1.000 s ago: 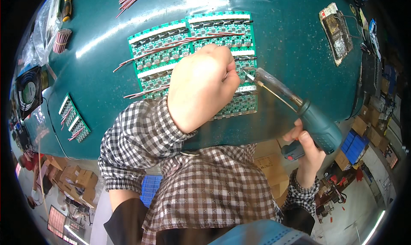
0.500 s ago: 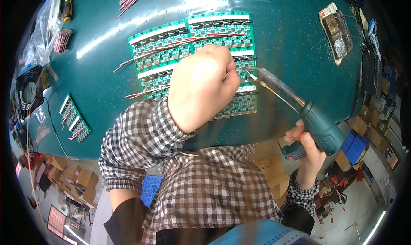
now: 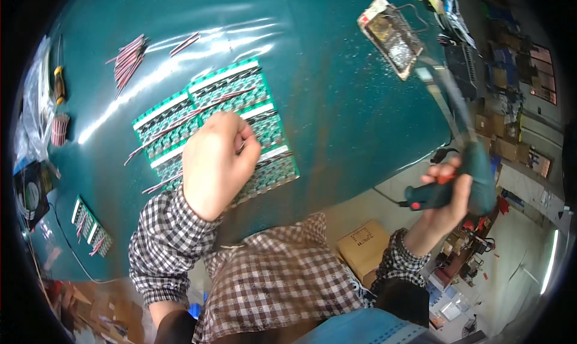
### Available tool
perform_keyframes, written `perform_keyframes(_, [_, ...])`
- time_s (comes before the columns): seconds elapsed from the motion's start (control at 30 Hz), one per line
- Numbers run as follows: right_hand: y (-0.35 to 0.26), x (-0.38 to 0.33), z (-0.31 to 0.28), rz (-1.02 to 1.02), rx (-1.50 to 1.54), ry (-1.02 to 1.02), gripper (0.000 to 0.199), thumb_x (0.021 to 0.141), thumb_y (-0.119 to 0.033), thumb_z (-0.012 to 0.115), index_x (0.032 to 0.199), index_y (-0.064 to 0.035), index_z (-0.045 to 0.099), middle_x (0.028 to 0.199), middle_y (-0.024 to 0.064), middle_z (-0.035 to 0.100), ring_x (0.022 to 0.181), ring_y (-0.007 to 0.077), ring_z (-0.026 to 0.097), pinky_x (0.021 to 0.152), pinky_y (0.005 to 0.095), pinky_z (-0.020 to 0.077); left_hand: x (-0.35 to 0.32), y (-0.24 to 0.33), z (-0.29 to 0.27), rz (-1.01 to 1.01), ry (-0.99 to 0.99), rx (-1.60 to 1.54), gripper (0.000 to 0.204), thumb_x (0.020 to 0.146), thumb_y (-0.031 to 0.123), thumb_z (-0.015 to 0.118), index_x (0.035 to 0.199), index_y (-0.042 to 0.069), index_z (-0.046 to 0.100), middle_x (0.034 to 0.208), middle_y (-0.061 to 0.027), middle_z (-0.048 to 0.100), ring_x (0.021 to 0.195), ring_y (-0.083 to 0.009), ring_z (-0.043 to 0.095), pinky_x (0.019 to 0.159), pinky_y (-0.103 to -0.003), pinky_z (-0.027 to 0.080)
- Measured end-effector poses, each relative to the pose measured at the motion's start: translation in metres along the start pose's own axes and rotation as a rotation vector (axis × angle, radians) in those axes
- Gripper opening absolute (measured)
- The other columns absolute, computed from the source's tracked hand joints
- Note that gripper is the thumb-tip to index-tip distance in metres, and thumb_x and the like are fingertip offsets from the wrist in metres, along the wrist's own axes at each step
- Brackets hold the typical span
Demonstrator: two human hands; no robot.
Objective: The person solders wires to a green circuit board using a soldering iron and solder wire. They repeatedly apply heat and solder to connection points on the board, occasionally adjusting the board's position on the workbench.
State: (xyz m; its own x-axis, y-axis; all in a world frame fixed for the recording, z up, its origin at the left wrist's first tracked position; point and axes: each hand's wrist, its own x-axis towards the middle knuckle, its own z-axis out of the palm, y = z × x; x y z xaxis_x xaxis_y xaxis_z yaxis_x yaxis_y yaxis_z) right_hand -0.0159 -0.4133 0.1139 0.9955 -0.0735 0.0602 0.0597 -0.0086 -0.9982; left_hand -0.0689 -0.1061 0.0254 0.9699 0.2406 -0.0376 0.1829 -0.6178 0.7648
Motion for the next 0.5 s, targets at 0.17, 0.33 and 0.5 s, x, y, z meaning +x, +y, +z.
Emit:
perform_keyframes(0.17, [0.02,0.027,-0.014,-0.377,-0.369,0.255,0.029,0.094,-0.02,0.056,0.105,0.0064,0.056,0.092,0.0131,0.064,0.083,0.0221,0.067,0.064,0.0324,0.0587,0.003,0.005,0.006,0.003,-0.009,-0.019,0.007,0.071,0.004,0.064,0.073,0.002,0.058,0.064,-0.0067,0.051,0.053,-0.0183,0.049,0.051,-0.032,0.039])
perform_keyframes(0.33, [0.035,0.044,0.011,-0.3,-0.144,0.37,0.023,0.084,-0.006,0.067,0.1,0.009,0.061,0.09,0.0137,0.066,0.072,0.0209,0.069,0.064,0.0297,0.058,0.003,0.003,0.004,-0.003,-0.007,0.035,0.004,0.072,0.004,0.063,0.073,0.002,0.059,0.066,-0.0087,0.054,0.057,-0.0193,0.054,0.055,-0.032,0.044])
perform_keyframes(0.5, [0.049,0.028,0.016,-0.191,-0.271,0.192,0.022,0.086,-0.007,0.065,0.101,0.0094,0.062,0.094,0.0167,0.065,0.077,0.0263,0.069,0.062,0.0324,0.0591,-0.005,-0.005,0.001,0.024,-0.01,0.028,0.004,0.073,0.005,0.062,0.073,0.002,0.059,0.068,-0.0093,0.055,0.059,-0.0216,0.056,0.056,-0.034,0.045])
